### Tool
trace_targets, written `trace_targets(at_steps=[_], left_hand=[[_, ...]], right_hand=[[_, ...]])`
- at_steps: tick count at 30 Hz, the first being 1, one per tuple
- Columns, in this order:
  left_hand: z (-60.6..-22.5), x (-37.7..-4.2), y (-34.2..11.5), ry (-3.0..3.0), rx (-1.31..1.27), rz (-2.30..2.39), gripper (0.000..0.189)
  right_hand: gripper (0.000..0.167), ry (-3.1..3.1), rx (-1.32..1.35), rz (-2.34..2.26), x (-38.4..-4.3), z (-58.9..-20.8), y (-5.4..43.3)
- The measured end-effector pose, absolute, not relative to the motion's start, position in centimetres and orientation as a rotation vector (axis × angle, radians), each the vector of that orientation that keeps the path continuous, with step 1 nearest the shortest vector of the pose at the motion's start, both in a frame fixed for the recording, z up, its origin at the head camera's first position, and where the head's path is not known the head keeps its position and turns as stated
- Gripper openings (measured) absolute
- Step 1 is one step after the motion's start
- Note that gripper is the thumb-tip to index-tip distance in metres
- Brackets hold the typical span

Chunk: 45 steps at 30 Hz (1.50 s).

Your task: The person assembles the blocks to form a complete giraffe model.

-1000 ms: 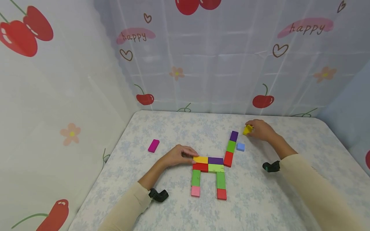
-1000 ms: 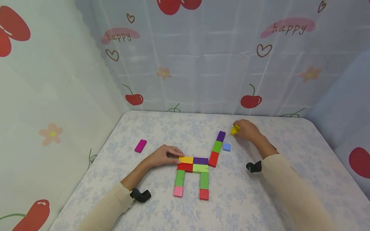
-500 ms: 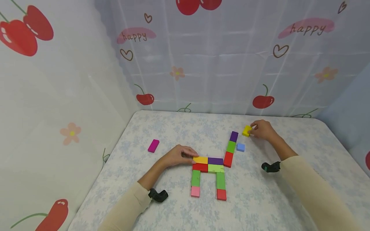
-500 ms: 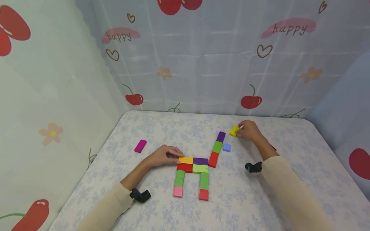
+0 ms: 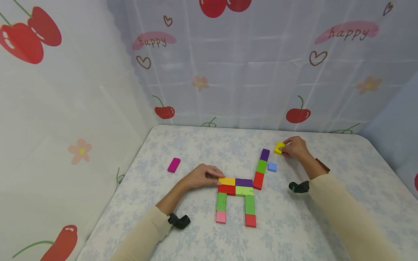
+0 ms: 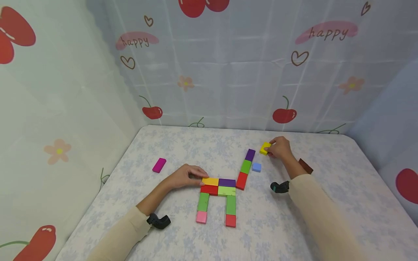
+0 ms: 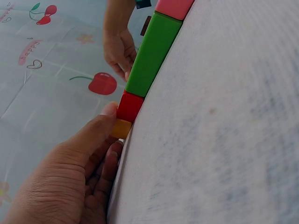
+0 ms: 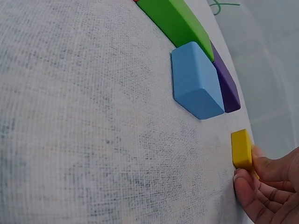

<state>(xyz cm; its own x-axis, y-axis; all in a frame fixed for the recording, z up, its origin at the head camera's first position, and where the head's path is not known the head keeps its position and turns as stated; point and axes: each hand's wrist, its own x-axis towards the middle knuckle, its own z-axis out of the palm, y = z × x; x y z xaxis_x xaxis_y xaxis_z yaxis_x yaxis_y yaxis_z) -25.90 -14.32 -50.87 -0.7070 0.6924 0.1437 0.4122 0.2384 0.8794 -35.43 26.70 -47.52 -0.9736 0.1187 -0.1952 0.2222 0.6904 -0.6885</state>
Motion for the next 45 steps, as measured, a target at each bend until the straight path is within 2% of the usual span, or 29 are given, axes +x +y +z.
trace_targets(at_steps=[18, 32, 45], left_hand=[[-50.1, -25.8, -14.4, 2.222, 1.071, 1.44, 0.032], [-50.4, -25.9, -14.5, 2.235, 1.076, 1.439, 0.031], [-50.4, -25.9, -14.5, 2.242, 1.074, 1.434, 0.031]], right_hand=[[0.044, 2.809, 0.333, -1.181, -36.3, -48.2, 25.0], [0.05, 2.822, 0.259, -1.116, -36.9, -48.4, 24.5], [0.049, 2.864, 0.221, -1.06, -37.0, -48.9, 24.4]])
